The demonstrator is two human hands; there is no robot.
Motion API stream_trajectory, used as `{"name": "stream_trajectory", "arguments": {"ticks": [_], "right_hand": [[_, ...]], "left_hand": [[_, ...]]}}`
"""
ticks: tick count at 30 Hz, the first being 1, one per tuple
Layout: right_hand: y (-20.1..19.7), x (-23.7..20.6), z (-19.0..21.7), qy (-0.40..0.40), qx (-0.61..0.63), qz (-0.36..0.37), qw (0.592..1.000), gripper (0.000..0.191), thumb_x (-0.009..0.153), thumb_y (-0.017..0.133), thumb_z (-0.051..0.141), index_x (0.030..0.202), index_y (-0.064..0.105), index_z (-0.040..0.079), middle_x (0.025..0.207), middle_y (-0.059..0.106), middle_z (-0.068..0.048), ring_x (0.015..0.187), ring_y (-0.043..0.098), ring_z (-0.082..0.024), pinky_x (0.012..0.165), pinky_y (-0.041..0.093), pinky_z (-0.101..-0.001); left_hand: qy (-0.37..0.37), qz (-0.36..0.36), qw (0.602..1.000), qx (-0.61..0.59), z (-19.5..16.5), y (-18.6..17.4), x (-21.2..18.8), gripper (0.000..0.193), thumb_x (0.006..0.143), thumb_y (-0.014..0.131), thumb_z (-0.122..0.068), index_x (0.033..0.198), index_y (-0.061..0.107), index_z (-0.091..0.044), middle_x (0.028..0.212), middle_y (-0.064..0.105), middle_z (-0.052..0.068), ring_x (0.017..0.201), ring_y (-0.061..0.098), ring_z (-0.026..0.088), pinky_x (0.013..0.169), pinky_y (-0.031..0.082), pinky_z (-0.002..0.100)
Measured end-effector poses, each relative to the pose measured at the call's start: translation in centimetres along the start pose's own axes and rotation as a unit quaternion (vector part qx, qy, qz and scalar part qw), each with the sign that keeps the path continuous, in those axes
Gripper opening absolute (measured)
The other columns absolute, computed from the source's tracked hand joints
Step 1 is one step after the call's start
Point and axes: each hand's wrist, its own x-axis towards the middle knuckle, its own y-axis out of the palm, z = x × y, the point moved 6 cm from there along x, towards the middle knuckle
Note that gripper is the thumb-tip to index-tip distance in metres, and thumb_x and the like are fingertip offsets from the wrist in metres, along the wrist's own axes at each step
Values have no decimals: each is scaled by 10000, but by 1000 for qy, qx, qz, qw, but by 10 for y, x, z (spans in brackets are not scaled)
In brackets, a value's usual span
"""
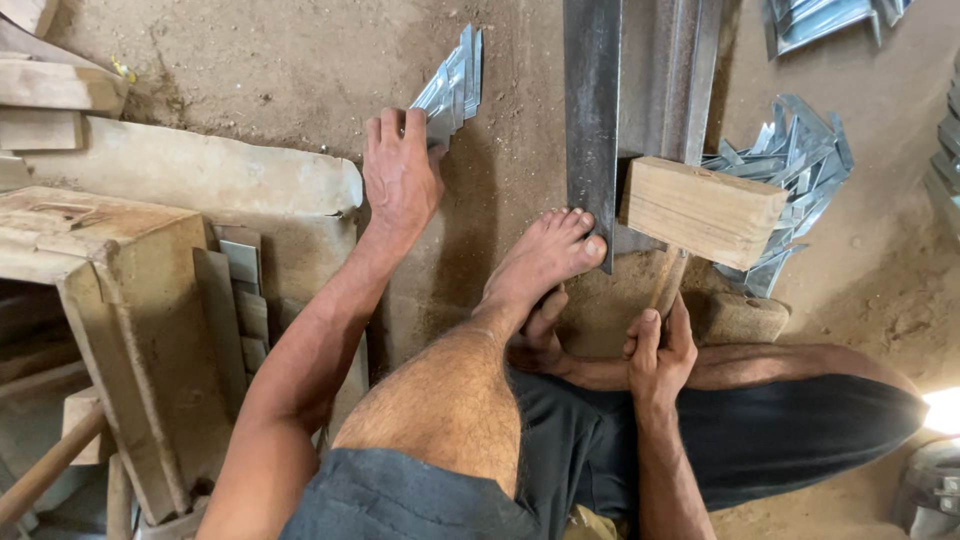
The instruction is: The person sits on the ground with a steel angle-iron beam between the legs and bends small sheet-metal pieces over its edge. They hold each piece against the beam and strike it with a wooden mallet to fold the edge, then set the finished piece aside and take the next one.
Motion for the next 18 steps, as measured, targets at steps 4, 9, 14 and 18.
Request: {"name": "stream_trajectory", "arguments": {"ticks": [4,9,14,18], "right_hand": [[0,1,-4,-10,-16,-2,1000,394,1109,530,175,1459,539,-4,745,587,0,585,515,-57,514,434,-217],[-1,3,0,5,-3,-5,1000,405,1082,550,172,1452,546,6,730,582,4,562,513,-54,491,432,-212],[-17,1,32,11,7,-7,1000,411,1052,590,119,1445,558,3,750,588,5,584,520,-55,507,439,-214],[-34,-3,67,-93,-25,2,995,420,992,598,125,1368,477,-17,825,596,14,637,543,-66,559,474,-218]], "left_hand": [[-42,13,997,65,3,11,3,408,743,799,-39,1093,594,12,1093,584,208,1026,572,397,826,486,522],[-110,112,987,46,3,3,21,475,742,893,-170,1088,613,-4,1063,653,198,915,637,437,752,511,555],[-153,389,787,-453,-65,16,17,384,792,819,-135,1139,658,-101,930,714,40,866,686,157,736,578,336],[-7,333,816,-473,-126,22,28,235,966,755,-120,1183,674,-78,987,756,69,907,696,165,821,588,340]]}}
